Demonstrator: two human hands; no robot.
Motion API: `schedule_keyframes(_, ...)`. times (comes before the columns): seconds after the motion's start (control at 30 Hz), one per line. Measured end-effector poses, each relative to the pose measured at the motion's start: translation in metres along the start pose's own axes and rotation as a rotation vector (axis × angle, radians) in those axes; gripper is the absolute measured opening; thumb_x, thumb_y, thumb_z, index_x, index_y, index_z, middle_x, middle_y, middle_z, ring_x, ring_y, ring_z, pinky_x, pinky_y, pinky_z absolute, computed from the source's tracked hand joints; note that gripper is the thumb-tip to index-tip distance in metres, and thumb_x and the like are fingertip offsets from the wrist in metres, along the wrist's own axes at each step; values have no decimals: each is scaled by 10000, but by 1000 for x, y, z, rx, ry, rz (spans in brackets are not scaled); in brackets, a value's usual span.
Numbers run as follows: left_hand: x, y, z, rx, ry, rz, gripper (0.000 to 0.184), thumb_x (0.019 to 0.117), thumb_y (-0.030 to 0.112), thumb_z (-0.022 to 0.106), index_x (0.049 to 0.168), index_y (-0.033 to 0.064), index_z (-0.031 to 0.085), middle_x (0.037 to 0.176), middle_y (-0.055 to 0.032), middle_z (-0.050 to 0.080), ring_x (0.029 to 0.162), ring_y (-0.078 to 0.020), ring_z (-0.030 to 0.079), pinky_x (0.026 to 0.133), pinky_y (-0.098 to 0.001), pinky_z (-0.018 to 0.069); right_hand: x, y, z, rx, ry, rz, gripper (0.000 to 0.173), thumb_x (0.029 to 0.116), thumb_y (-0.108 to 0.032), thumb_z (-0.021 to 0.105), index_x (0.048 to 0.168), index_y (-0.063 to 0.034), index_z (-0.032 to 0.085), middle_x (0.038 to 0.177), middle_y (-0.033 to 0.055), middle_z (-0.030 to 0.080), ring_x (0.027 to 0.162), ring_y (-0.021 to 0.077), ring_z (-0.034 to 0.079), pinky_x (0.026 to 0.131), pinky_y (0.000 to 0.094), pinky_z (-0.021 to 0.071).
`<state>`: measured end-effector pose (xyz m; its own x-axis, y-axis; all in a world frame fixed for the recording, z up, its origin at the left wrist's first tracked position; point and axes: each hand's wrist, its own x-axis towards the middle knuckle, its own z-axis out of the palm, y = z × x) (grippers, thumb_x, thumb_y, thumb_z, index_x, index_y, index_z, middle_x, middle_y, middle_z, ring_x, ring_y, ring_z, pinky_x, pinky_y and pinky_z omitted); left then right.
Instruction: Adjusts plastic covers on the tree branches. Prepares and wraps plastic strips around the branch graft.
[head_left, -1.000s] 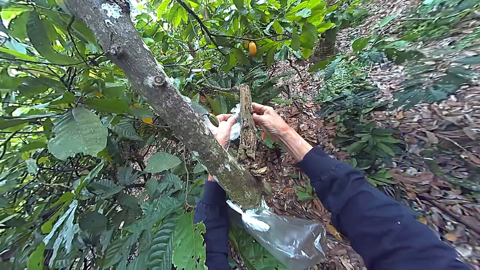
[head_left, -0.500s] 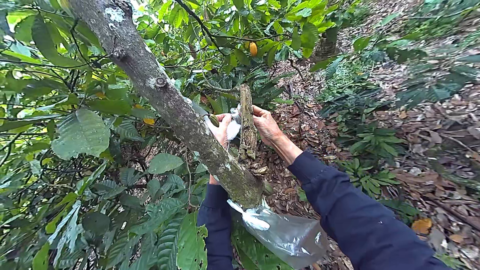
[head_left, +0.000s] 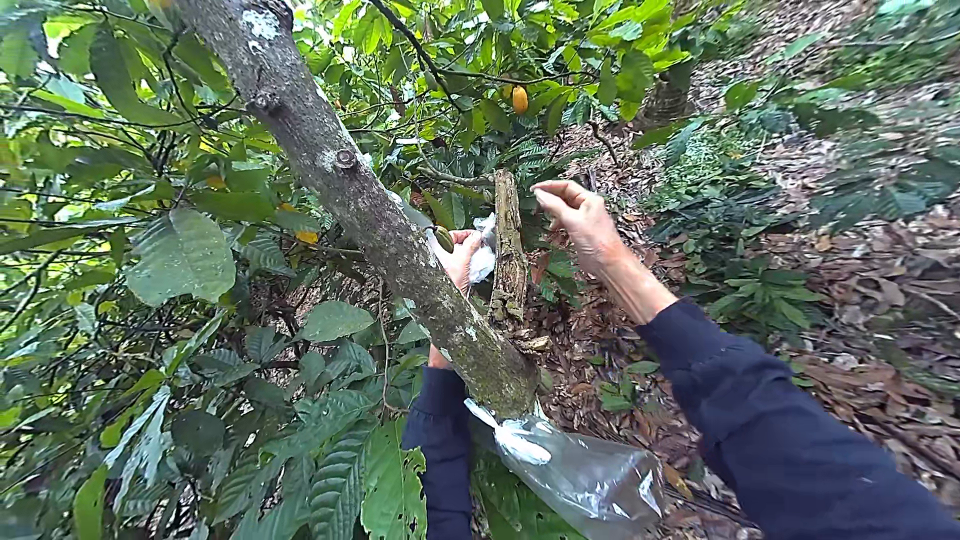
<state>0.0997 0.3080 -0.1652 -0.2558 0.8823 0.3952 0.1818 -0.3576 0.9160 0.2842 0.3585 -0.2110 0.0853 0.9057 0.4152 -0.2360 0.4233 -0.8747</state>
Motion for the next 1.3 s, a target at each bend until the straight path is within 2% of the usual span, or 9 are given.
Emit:
schedule_keyframes(0.13,-2,-36,-22,-48,-89,124,212,897,80,746,1101,76,687,860,-32,691,692,-84,645,601,-234,553,23,-54,8,-366,-250,-138,343,910,-446,727,1135,-189,750,1203,99,593,1010,224,605,849,442,531)
schedule_keyframes(0.23,-6,-25,-18,-63,-79,122,235,900,61,740,1126,83,677,894,-25,699,722,-78,655,631,-233,560,48,-69,30,-771,-487,-173,362,829,-517,789,1015,-207,777,1185,144,600,1076,324,590,829,556,521)
schedule_keyframes(0.33,-14,-8,-18,-36,-127,106,296,977,160,673,1269,146,629,1042,10,698,856,-51,660,747,-224,559,55,-88,53,-1101,-540,-75,269,834,-392,795,905,-136,752,1142,155,605,1093,368,590,764,578,519)
schedule_keyframes(0.47,-16,-16,-23,-79,-162,166,351,988,168,664,1333,167,599,1127,11,691,938,-55,663,805,-223,559,50,-106,68,-1199,-551,-38,142,875,-200,745,909,-63,724,1093,178,647,1092,379,611,786,587,503)
schedule_keyframes(0.6,-9,-32,-24,-136,-140,240,378,972,149,690,1343,149,616,1176,-14,697,996,-91,675,847,-262,574,52,-100,72,-1210,-514,-84,214,903,-278,761,927,-68,730,1055,153,686,1084,367,635,792,590,499)
schedule_keyframes(0.73,-10,-20,-23,-79,-156,257,354,991,150,663,1341,149,606,1189,2,692,1023,-75,666,875,-248,559,55,-89,65,-1157,-458,-124,234,982,-282,666,956,-59,729,1072,155,679,1087,352,640,804,573,513)
schedule_keyframes(0.97,11,-18,-25,87,-190,187,249,973,189,696,1215,143,659,1020,0,702,848,-81,669,752,-249,568,50,-82,56,-1113,-345,-196,344,992,-380,651,924,-50,721,1064,150,633,1100,341,603,788,527,506)
schedule_keyframes(1.13,38,-15,-2,180,-160,28,111,939,135,716,918,36,672,705,-42,606,575,-93,537,556,-261,470,42,-88,52,-1132,-389,-229,305,1002,-323,648,945,-33,725,1069,165,635,1095,354,606,815,530,510)
schedule_keyframes(1.3,29,-4,-1,359,-184,1,144,964,167,688,915,37,650,677,-44,560,543,-95,486,529,-260,422,35,-93,49,-1195,-394,-301,317,1017,-306,624,950,-8,710,1067,194,630,1074,380,619,803,539,519)
